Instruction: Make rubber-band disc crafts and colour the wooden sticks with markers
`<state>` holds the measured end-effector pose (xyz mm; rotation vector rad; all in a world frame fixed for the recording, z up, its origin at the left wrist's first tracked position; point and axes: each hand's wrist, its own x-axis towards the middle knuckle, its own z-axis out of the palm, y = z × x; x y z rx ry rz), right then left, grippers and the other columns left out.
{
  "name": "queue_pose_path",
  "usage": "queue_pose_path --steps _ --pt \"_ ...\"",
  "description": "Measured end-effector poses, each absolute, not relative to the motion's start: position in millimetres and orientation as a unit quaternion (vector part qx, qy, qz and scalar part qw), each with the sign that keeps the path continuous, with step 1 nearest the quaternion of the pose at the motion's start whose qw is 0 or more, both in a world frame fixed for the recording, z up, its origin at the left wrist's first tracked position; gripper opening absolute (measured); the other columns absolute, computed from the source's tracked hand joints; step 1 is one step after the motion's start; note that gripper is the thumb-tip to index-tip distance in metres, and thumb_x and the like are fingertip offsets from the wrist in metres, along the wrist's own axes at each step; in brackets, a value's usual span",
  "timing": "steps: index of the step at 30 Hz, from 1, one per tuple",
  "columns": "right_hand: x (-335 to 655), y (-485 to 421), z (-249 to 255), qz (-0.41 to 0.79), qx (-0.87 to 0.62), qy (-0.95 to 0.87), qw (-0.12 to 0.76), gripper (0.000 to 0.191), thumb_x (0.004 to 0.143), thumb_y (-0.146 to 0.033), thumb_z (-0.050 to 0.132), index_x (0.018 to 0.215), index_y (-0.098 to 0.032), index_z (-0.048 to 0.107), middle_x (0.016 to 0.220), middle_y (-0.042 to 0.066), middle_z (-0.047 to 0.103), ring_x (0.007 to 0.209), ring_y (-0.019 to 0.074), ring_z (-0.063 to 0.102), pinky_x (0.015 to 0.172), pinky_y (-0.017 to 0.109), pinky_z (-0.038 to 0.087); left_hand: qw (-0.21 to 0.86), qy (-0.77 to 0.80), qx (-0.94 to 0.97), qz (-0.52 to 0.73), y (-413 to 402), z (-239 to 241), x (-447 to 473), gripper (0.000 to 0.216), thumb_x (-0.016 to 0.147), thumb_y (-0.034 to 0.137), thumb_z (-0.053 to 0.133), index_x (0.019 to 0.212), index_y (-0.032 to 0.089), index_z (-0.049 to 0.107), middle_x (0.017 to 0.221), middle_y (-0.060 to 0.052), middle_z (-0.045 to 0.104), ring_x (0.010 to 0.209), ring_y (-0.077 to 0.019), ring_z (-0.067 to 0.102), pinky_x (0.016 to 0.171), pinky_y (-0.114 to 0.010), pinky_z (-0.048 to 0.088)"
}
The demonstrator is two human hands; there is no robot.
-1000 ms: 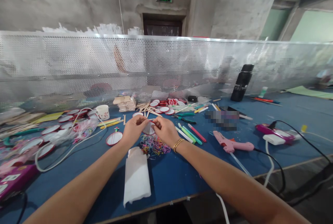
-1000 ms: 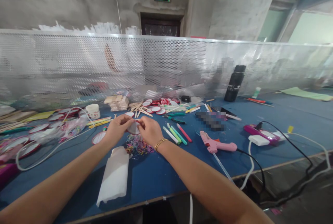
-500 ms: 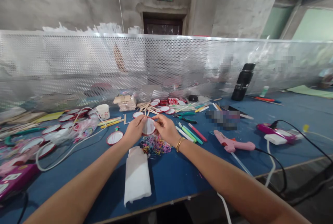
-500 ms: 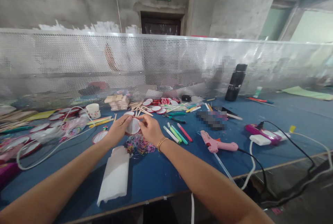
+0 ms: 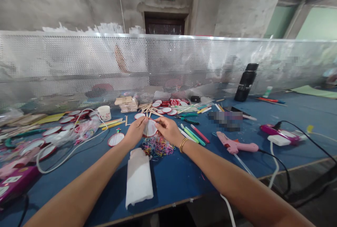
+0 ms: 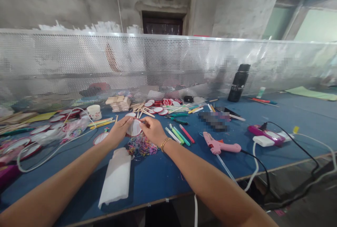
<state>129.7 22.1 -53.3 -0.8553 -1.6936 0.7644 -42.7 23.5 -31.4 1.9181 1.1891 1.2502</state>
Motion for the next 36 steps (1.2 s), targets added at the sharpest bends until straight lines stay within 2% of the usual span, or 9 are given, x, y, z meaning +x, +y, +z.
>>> queue_pose_path --steps 5,11,16,20,26,36 --pt "131 23 -54 0.273 -0.371 -0.712 0.53 0.012 0.086 -0.029 0.055 0.09 -0.02 0.062 0.059 -0.003 0.061 0.048 0.0126 0.059 0.048 0.023 0.048 0.287 0.45 0.708 0.463 23 -29 -41 0.042 0.087 0.054 0.048 0.096 0.019 0.067 0.078 -0.002 0.065 0.067 -0.0165 0.056 0.057 -0.026 0.044" --pt "130 22 -52 0.312 -0.375 -0.678 0.55 0.007 0.082 -0.028 0.057 0.082 -0.021 0.057 0.058 -0.004 0.06 0.045 0.0129 0.059 0.044 0.023 0.048 0.21 0.421 0.734 0.489 27 -32 -43 0.034 0.081 0.035 0.061 0.111 0.02 0.063 0.1 -0.005 0.068 0.084 -0.0189 0.062 0.075 -0.031 0.05" --pt "128 23 -52 0.344 -0.378 -0.653 0.558 0.009 0.079 -0.029 0.058 0.078 -0.021 0.055 0.058 -0.004 0.06 0.048 0.0135 0.06 0.046 0.024 0.049 0.084 0.421 0.752 0.501 26 -33 -44 0.014 0.081 0.026 0.063 0.093 0.022 0.068 0.112 -0.007 0.06 0.108 -0.0227 0.057 0.091 -0.037 0.049" --pt "127 21 -52 0.275 -0.391 -0.672 0.565 0.007 0.076 -0.024 0.06 0.075 -0.02 0.055 0.061 -0.002 0.062 0.055 0.014 0.061 0.054 0.024 0.049 0.05 0.436 0.75 0.494 25 -34 -44 0.016 0.083 0.029 0.063 0.092 0.024 0.075 0.124 -0.008 0.054 0.114 -0.0239 0.055 0.093 -0.038 0.049" --pt "124 13 -49 0.154 -0.408 -0.705 0.56 0.012 0.076 -0.023 0.061 0.073 -0.021 0.051 0.063 -0.002 0.059 0.057 0.0125 0.057 0.056 0.023 0.044 0.02 0.462 0.747 0.479 26 -34 -43 0.013 0.08 0.03 0.067 0.076 0.023 0.077 0.119 -0.006 0.061 0.11 -0.0253 0.056 0.102 -0.043 0.042" --pt "122 11 -52 0.137 -0.4 -0.723 0.547 0.01 0.078 -0.022 0.057 0.073 -0.021 0.048 0.063 -0.004 0.055 0.055 0.0106 0.052 0.055 0.022 0.04 0.074 0.453 0.732 0.503 22 -30 -39 0.017 0.08 0.032 0.065 0.072 0.021 0.075 0.111 -0.007 0.061 0.115 -0.0269 0.054 0.103 -0.043 0.039"
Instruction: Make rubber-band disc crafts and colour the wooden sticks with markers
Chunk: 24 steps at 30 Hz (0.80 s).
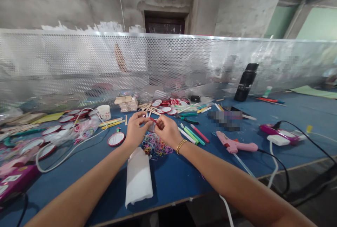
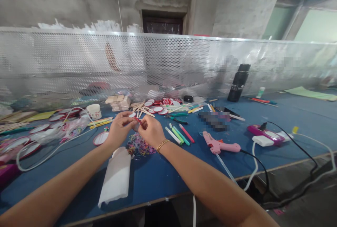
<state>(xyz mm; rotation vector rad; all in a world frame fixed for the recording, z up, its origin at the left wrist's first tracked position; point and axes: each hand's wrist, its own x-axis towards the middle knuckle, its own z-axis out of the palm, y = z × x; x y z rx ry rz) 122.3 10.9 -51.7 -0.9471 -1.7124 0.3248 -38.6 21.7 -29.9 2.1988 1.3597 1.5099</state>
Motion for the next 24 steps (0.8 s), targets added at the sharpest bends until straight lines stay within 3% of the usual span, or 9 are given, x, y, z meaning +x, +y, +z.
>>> queue_pose_path --steps 11,19,24 --pt "125.1 13.4 -50.4 0.112 -0.425 -0.725 0.53 0.012 0.077 -0.019 0.058 0.071 -0.022 0.048 0.062 -0.004 0.055 0.058 0.0118 0.051 0.056 0.023 0.038 0.147 0.449 0.696 0.542 20.9 -30.9 -36.0 0.014 0.079 0.03 0.063 0.073 0.02 0.07 0.111 -0.008 0.053 0.108 -0.0246 0.053 0.086 -0.037 0.05" --pt "123.0 6.0 -46.1 0.046 -0.415 -0.754 0.507 0.012 0.075 -0.013 0.055 0.071 -0.021 0.047 0.067 -0.003 0.054 0.061 0.0122 0.048 0.059 0.023 0.035 0.155 0.463 0.659 0.572 20.3 -26.3 -35.8 0.015 0.078 0.03 0.063 0.069 0.02 0.068 0.107 -0.009 0.054 0.112 -0.0273 0.05 0.101 -0.043 0.042" --pt "124.3 7.4 -44.9 0.059 -0.424 -0.741 0.517 0.014 0.075 -0.015 0.057 0.07 -0.021 0.045 0.065 -0.003 0.054 0.059 0.0117 0.048 0.057 0.023 0.035 0.139 0.471 0.658 0.57 20.7 -26.5 -36.3 0.018 0.079 0.032 0.062 0.068 0.02 0.069 0.106 -0.01 0.057 0.11 -0.0282 0.052 0.1 -0.044 0.041"
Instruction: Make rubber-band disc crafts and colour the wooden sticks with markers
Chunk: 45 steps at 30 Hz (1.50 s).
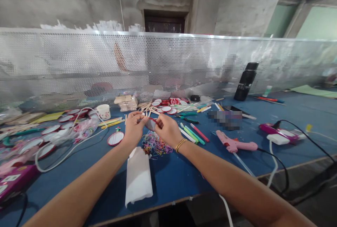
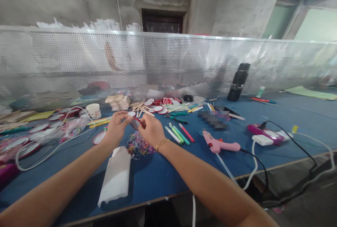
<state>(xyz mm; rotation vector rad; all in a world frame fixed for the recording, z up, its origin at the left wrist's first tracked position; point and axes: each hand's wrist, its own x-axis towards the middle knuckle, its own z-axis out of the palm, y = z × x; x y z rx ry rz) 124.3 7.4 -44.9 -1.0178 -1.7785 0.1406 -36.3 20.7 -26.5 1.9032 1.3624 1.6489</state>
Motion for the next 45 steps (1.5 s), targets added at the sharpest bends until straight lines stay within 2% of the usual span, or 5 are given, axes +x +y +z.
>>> queue_pose_path --steps 8,13,25,35,45 --pt "128 16 -46 0.111 -0.436 -0.705 0.548 0.012 0.075 -0.021 0.059 0.07 -0.021 0.049 0.062 -0.003 0.057 0.058 0.0118 0.054 0.057 0.022 0.039 0.07 0.481 0.724 0.49 14 -27 -30 0.022 0.081 0.033 0.06 0.066 0.021 0.07 0.097 -0.006 0.061 0.106 -0.0245 0.054 0.098 -0.041 0.041" --pt "130 19 -44 0.186 -0.434 -0.666 0.577 0.011 0.072 -0.023 0.059 0.07 -0.022 0.048 0.059 -0.004 0.058 0.055 0.0128 0.058 0.054 0.023 0.043 0.034 0.525 0.722 0.45 10 -31 -25 0.019 0.081 0.032 0.062 0.068 0.022 0.072 0.107 -0.006 0.06 0.113 -0.0263 0.052 0.107 -0.046 0.031" --pt "135 30 -44 0.376 -0.436 -0.549 0.606 0.011 0.068 -0.023 0.059 0.074 -0.022 0.05 0.052 -0.005 0.06 0.043 0.0153 0.06 0.042 0.026 0.052 0.082 0.506 0.758 0.403 12 -33 -24 0.019 0.081 0.033 0.061 0.075 0.022 0.075 0.113 -0.007 0.057 0.116 -0.0273 0.05 0.107 -0.047 0.033" --pt "139 33 -42 0.425 -0.414 -0.503 0.628 0.012 0.065 -0.022 0.059 0.075 -0.021 0.052 0.048 -0.007 0.058 0.04 0.013 0.056 0.039 0.023 0.049 0.032 0.484 0.793 0.37 11 -29 -26 0.018 0.083 0.032 0.06 0.076 0.022 0.074 0.116 -0.008 0.056 0.118 -0.028 0.049 0.106 -0.049 0.032" --pt "136 24 -30 0.494 -0.419 -0.434 0.626 0.012 0.064 -0.015 0.058 0.072 -0.02 0.05 0.044 -0.009 0.054 0.036 0.0102 0.051 0.038 0.021 0.047 -0.109 0.465 0.801 0.362 -2 -21 -25 0.014 0.083 0.026 0.061 0.074 0.023 0.072 0.126 -0.005 0.057 0.119 -0.0275 0.045 0.103 -0.045 0.035"
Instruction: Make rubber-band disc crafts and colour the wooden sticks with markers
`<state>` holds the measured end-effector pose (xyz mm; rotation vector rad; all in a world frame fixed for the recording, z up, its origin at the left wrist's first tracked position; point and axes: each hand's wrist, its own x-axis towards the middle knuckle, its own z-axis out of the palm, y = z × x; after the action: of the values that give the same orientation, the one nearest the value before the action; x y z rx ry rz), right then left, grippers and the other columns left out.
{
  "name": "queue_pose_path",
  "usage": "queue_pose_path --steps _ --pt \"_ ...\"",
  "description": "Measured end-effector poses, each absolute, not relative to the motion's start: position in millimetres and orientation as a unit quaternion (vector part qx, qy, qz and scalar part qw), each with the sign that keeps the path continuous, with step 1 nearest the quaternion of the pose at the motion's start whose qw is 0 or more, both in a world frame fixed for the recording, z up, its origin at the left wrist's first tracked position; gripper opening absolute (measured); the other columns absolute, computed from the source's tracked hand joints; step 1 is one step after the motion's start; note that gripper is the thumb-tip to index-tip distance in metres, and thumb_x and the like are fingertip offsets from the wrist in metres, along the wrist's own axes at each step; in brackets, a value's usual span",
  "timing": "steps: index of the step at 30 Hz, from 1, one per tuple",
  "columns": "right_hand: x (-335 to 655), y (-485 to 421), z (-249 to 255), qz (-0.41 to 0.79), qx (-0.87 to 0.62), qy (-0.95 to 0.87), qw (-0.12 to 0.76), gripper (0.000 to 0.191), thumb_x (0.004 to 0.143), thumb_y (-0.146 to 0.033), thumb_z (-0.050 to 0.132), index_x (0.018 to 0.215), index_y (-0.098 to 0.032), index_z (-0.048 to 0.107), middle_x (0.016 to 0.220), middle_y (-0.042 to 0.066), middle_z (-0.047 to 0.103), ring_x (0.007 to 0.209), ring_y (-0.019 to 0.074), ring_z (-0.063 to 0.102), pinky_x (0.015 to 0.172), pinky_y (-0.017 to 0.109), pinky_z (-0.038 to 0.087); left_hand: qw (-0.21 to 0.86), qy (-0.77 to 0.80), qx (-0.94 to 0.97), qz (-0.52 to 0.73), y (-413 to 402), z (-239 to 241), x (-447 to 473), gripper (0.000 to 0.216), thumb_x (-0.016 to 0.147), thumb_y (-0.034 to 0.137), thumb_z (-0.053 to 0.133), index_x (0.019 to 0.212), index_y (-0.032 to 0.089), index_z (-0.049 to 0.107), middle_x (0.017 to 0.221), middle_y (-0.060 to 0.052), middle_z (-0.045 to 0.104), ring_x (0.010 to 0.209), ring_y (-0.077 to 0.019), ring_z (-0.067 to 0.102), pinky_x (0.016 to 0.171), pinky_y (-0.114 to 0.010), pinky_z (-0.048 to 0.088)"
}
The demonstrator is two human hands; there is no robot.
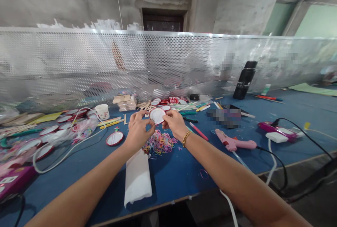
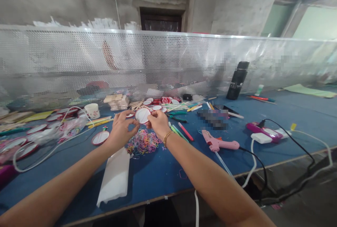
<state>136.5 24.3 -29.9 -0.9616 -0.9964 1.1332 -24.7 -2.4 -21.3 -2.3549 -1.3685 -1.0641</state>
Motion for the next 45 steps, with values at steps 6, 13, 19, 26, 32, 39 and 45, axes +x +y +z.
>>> queue_pose_path --steps 6,13,19,26,32,39,45 --pt "135 25 -32 0.536 -0.418 -0.392 0.62 0.014 0.064 -0.013 0.059 0.07 -0.02 0.049 0.043 -0.008 0.054 0.039 0.0094 0.051 0.04 0.021 0.05 0.119 -0.464 -0.798 -0.366 -5 -23 -23 0.014 0.082 0.025 0.063 0.071 0.023 0.072 0.124 -0.004 0.059 0.117 -0.0272 0.046 0.103 -0.045 0.035" --pt "135 24 -30 0.532 -0.425 -0.393 0.618 0.014 0.062 -0.013 0.059 0.07 -0.019 0.049 0.044 -0.008 0.054 0.038 0.0084 0.05 0.038 0.02 0.048 0.127 -0.471 -0.797 -0.357 -11 -20 -21 0.016 0.083 0.026 0.06 0.072 0.025 0.072 0.128 -0.003 0.058 0.12 -0.0288 0.044 0.102 -0.047 0.036" --pt "133 23 -32 0.52 -0.421 -0.393 0.631 0.015 0.062 -0.013 0.059 0.071 -0.02 0.048 0.044 -0.008 0.054 0.037 0.0083 0.05 0.038 0.02 0.049 0.105 -0.488 -0.779 -0.378 -4 -25 -22 0.014 0.082 0.028 0.063 0.072 0.025 0.073 0.121 -0.005 0.061 0.118 -0.0284 0.049 0.104 -0.047 0.035" --pt "136 29 -36 0.506 -0.414 -0.415 0.632 0.014 0.065 -0.017 0.059 0.072 -0.02 0.048 0.044 -0.008 0.054 0.039 0.0102 0.052 0.04 0.022 0.049 0.042 -0.5 -0.766 -0.402 2 -32 -24 0.014 0.081 0.033 0.065 0.074 0.027 0.076 0.12 -0.005 0.062 0.116 -0.0287 0.051 0.105 -0.049 0.033" --pt "150 38 -41 0.344 -0.422 -0.545 0.638 0.011 0.068 -0.024 0.061 0.074 -0.021 0.053 0.052 -0.007 0.057 0.043 0.0115 0.056 0.041 0.021 0.044 -0.077 -0.498 -0.708 -0.495 14 -36 -32 0.024 0.087 0.034 0.053 0.092 0.019 0.072 0.102 -0.008 0.067 0.103 -0.0239 0.059 0.094 -0.04 0.045" --pt "145 27 -43 0.309 -0.38 -0.655 0.575 0.011 0.075 -0.029 0.061 0.07 -0.021 0.054 0.053 -0.005 0.058 0.046 0.0118 0.055 0.047 0.022 0.044 -0.173 -0.477 -0.686 -0.522 18 -25 -36 0.035 0.089 0.041 0.049 0.111 0.019 0.066 0.109 -0.007 0.069 0.096 -0.0213 0.062 0.083 -0.034 0.049" --pt "142 25 -45 0.333 -0.378 -0.651 0.568 0.012 0.076 -0.032 0.061 0.079 -0.021 0.057 0.054 -0.006 0.058 0.045 0.0113 0.054 0.047 0.022 0.043 -0.273 -0.484 -0.66 -0.506 18 -26 -35 0.032 0.082 0.043 0.056 0.098 0.022 0.074 0.083 -0.003 0.07 0.068 -0.0172 0.058 0.057 -0.026 0.043"
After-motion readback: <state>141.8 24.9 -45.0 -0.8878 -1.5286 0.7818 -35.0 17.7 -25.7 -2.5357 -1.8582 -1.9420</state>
